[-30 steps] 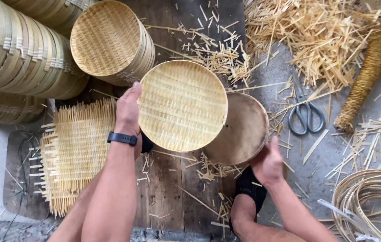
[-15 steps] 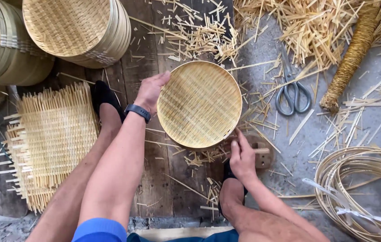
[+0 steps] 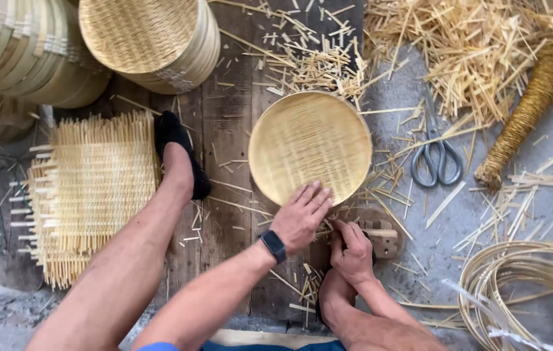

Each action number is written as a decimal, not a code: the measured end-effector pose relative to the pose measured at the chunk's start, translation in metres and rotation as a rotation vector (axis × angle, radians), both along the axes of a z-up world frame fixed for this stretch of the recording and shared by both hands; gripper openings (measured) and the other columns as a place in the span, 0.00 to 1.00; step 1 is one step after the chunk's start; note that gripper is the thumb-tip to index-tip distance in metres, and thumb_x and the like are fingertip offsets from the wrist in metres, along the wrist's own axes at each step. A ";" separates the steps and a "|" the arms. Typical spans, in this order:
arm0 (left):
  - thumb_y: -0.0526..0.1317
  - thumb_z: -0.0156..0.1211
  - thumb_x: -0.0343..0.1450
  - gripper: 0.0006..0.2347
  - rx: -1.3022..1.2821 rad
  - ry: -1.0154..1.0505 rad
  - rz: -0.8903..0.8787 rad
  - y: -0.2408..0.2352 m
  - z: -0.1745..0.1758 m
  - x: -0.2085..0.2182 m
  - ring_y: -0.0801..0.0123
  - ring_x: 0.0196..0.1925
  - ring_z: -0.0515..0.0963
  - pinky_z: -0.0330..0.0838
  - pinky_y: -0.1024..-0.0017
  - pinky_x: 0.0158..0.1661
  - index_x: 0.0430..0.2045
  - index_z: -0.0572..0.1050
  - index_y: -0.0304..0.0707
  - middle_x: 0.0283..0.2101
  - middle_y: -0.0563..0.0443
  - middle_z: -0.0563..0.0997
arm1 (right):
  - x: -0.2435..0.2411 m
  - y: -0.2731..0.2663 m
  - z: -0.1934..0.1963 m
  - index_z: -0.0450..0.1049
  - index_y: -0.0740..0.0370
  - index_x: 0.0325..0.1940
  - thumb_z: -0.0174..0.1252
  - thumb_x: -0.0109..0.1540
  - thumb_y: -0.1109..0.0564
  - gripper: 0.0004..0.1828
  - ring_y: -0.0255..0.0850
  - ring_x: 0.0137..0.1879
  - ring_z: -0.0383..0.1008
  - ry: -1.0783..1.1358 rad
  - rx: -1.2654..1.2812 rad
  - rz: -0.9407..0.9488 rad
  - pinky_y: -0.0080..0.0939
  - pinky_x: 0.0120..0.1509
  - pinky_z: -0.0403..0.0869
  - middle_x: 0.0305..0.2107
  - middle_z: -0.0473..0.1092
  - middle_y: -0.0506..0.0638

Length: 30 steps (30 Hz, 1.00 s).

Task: The person sits on the workshop floor and assembles a round woven bamboo sieve. They press the woven bamboo disc into a bent rim, tap and shape the assembly on a round wooden form, trim protruding bamboo strip ends with scissors, and set the finished sieve onto a stack of completed sieves.

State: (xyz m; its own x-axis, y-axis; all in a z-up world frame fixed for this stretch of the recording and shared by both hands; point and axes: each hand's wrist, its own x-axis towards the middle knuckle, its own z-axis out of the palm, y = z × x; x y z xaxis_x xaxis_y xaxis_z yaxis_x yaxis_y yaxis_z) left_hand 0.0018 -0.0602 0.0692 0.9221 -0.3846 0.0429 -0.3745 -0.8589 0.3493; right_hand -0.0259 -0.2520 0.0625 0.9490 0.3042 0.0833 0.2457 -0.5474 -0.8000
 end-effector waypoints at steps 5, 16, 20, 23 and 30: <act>0.34 0.57 0.74 0.13 0.160 -0.313 -0.292 0.099 -0.007 0.031 0.53 0.62 0.78 0.70 0.56 0.65 0.52 0.75 0.29 0.58 0.35 0.79 | 0.000 0.005 0.003 0.76 0.64 0.43 0.58 0.58 0.67 0.10 0.56 0.37 0.75 -0.017 0.009 -0.024 0.48 0.40 0.74 0.32 0.72 0.58; 0.27 0.54 0.73 0.09 0.344 -0.488 0.427 0.296 0.065 0.143 0.60 0.50 0.83 0.77 0.64 0.52 0.43 0.79 0.37 0.46 0.43 0.85 | -0.002 0.003 -0.013 0.77 0.61 0.43 0.57 0.59 0.65 0.09 0.52 0.35 0.75 -0.017 -0.031 -0.019 0.46 0.39 0.74 0.30 0.72 0.55; 0.26 0.55 0.72 0.10 0.165 -0.433 0.555 0.311 0.054 0.148 0.58 0.56 0.82 0.73 0.63 0.58 0.42 0.81 0.37 0.51 0.46 0.84 | -0.003 0.002 -0.019 0.77 0.61 0.43 0.58 0.58 0.65 0.10 0.51 0.34 0.76 0.066 -0.064 -0.042 0.46 0.38 0.74 0.30 0.71 0.55; 0.26 0.54 0.71 0.12 0.129 -0.447 0.557 0.313 0.042 0.148 0.57 0.56 0.81 0.72 0.62 0.58 0.43 0.82 0.37 0.51 0.44 0.84 | -0.002 0.004 -0.015 0.77 0.61 0.43 0.58 0.58 0.65 0.10 0.52 0.36 0.76 0.015 -0.056 -0.024 0.46 0.40 0.74 0.31 0.72 0.54; 0.26 0.53 0.72 0.11 0.113 -0.375 0.571 0.312 0.040 0.144 0.56 0.57 0.81 0.72 0.63 0.59 0.42 0.81 0.37 0.50 0.44 0.84 | -0.003 0.003 -0.017 0.77 0.61 0.42 0.58 0.57 0.66 0.10 0.51 0.37 0.77 -0.013 -0.053 -0.016 0.45 0.41 0.75 0.32 0.73 0.54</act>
State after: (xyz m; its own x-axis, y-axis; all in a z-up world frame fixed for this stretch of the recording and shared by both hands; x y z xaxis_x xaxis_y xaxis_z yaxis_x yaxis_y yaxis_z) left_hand 0.1462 0.2516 0.1093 0.9124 0.1355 0.3862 0.0689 -0.9810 0.1814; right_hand -0.0290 -0.2489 0.0455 0.9525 0.2937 0.0802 0.2473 -0.5928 -0.7665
